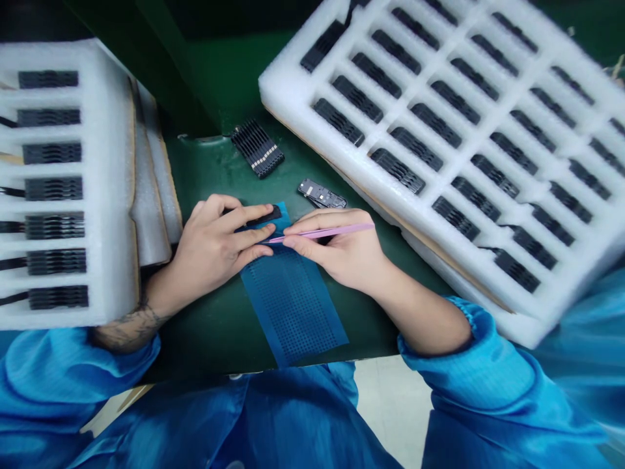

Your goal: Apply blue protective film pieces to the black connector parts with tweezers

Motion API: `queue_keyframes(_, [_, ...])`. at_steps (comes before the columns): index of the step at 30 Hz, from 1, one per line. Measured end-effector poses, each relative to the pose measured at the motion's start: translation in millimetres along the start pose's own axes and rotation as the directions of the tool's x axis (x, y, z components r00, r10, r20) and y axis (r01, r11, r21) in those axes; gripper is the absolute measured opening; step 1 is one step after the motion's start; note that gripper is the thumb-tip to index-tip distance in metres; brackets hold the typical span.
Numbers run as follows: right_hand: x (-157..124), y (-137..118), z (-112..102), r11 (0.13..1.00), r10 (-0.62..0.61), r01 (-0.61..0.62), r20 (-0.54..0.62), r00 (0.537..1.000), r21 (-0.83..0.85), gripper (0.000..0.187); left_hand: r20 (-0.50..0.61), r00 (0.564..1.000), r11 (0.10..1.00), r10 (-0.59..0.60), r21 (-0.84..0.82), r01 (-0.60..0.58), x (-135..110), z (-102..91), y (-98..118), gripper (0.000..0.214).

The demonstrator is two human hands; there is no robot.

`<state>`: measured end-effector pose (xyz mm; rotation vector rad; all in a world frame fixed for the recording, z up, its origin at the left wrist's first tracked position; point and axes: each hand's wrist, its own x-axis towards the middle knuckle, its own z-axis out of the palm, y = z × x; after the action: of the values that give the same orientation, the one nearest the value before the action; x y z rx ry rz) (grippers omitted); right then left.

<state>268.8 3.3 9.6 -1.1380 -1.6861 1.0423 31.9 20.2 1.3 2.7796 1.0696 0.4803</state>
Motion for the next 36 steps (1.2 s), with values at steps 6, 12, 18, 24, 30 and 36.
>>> queue_keyframes(6, [-1.5,0.2,0.3,1.000,0.017,-0.017,-0.016,1.000,0.007,0.008,0.021,1.000,1.000,-0.014,-0.014,0.014,-0.5,0.2,-0.3,0.037])
queue_keyframes(12, [-0.5,3.4,-1.5,0.984,0.177,-0.176,-0.206,0.962,0.024,0.005,-0.012,1.000,0.994,-0.017,-0.106,0.015,-0.8,-4.0,0.5,0.049])
queue_keyframes(18, [0.8,4.8,-2.4,0.978,0.203,-0.211,-0.265,0.943,-0.001,0.006,-0.093,0.984,0.987,-0.150,-0.069,0.144,0.2,-1.4,0.9,0.022])
queue_keyframes(24, [0.3,6.6,-2.6,0.973,0.216,-0.230,-0.270,0.938,-0.020,0.005,-0.080,0.997,0.989,-0.024,-0.151,0.012,0.5,0.7,-1.0,0.015])
queue_keyframes(30, [0.6,4.0,0.6,0.967,0.218,-0.243,-0.251,0.943,-0.072,0.006,-0.046,0.998,0.985,-0.033,-0.170,0.024,1.7,-2.0,0.0,0.017])
queue_keyframes(36, [0.7,4.5,2.0,0.963,0.208,-0.242,-0.244,0.947,-0.116,0.009,-0.041,0.999,0.985,-0.035,-0.168,0.028,1.9,-1.0,0.0,0.016])
